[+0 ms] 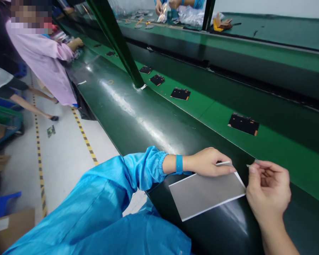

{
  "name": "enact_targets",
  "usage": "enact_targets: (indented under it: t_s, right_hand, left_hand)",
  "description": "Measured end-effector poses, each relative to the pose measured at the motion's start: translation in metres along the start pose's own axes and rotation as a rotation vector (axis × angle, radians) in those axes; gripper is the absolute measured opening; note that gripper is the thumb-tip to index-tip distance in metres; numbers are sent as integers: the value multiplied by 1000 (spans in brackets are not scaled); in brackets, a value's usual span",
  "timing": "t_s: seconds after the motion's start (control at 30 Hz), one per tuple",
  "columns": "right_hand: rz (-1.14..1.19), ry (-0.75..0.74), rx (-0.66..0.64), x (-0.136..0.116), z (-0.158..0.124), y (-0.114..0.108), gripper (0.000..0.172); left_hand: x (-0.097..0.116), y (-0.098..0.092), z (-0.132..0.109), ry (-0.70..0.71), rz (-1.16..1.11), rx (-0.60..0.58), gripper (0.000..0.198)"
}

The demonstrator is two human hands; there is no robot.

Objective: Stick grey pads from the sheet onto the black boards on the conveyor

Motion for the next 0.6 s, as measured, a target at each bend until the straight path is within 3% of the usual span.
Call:
enact_targets:
  t_s: [0.2, 0.6]
  right_hand:
    - [-1, -87, -17, 2, 0, 0, 41]
    - [10, -90, -54, 1, -2, 2, 41]
  left_hand:
    - [-2, 0, -1, 7, 18, -3, 54]
    - [-1, 1, -1, 33, 33, 16, 55]
Point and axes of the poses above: each hand's wrist, its own z-axis towards the middle knuckle, its own y-axis out of the palm, x = y × z, the point moved 6 cm from there along z, towards the middle knuckle, and after that the axes turned 11 degrees about y, right-handed, at the moved point
